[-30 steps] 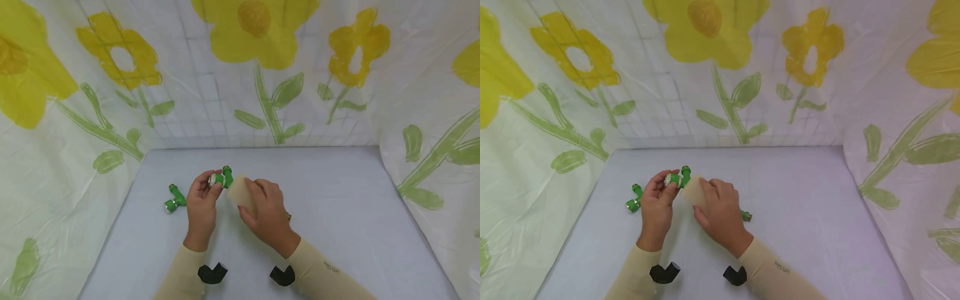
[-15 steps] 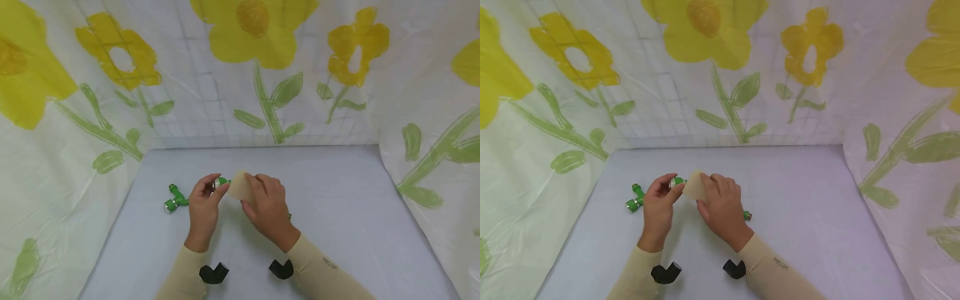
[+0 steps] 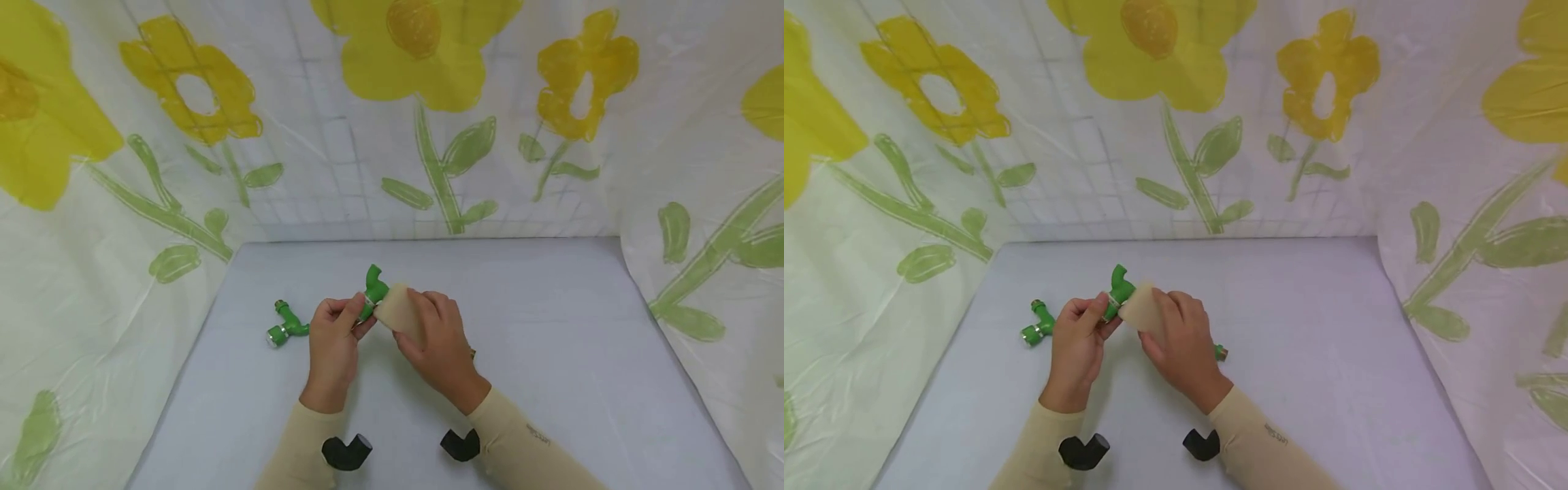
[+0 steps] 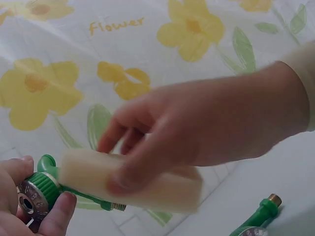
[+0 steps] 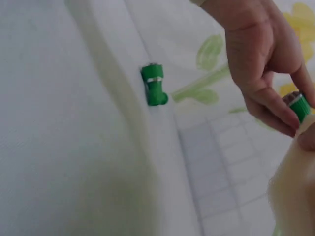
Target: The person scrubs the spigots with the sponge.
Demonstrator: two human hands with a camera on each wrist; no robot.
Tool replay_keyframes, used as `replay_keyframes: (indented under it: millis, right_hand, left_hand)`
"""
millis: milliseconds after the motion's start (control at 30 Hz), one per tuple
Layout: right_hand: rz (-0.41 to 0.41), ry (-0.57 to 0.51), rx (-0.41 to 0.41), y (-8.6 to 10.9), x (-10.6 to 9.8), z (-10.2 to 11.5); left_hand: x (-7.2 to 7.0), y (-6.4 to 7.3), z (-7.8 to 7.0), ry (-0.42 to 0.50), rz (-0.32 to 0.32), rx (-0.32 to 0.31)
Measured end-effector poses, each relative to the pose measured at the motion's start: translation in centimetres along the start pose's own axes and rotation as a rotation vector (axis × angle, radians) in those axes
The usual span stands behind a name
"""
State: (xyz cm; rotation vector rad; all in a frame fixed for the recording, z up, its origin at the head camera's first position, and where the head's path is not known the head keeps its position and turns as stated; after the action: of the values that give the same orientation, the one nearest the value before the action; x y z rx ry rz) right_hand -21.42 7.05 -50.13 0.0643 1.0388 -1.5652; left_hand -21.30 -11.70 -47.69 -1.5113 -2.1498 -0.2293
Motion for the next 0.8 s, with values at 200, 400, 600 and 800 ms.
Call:
replay_keyframes:
  millis: [200, 400, 600, 800]
  right_hand:
    - [-0.003, -0.012, -0.002, 0.5, -0.1, -0.8]
    - [0.057, -0.155, -0.077, 0.3, -0.6, 0.6]
    - [0.017, -0.236, 0.034, 0.3, -1.0, 0.7]
    - [0.081, -0.41, 0.168, 0.8, -0.8, 0.6]
  left_hand:
    - [-0.2, 0.2, 0.3, 0.034, -0.038, -0.048]
    - [0.4, 1.2, 1.0, -0.072, 0.049, -0.069]
    - [0.4, 1.2, 0.6, -0.166, 0.109, 0.063]
    - [0.2, 1.3, -0.2, -0.198, 0.372, 0.167]
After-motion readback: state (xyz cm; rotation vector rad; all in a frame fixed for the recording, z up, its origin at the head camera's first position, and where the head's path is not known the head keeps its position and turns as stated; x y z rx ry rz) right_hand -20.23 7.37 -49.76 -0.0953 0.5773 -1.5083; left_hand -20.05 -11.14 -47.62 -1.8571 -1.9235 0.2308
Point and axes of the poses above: each hand's wrist, its own y-axis away from the middle knuckle, its own x-axis out of the palm, z = x × y, the point moved 1 cm from there along -y, towards the middle knuckle, and after that the axes turned 12 degrees about x, right-handed, at the moved point
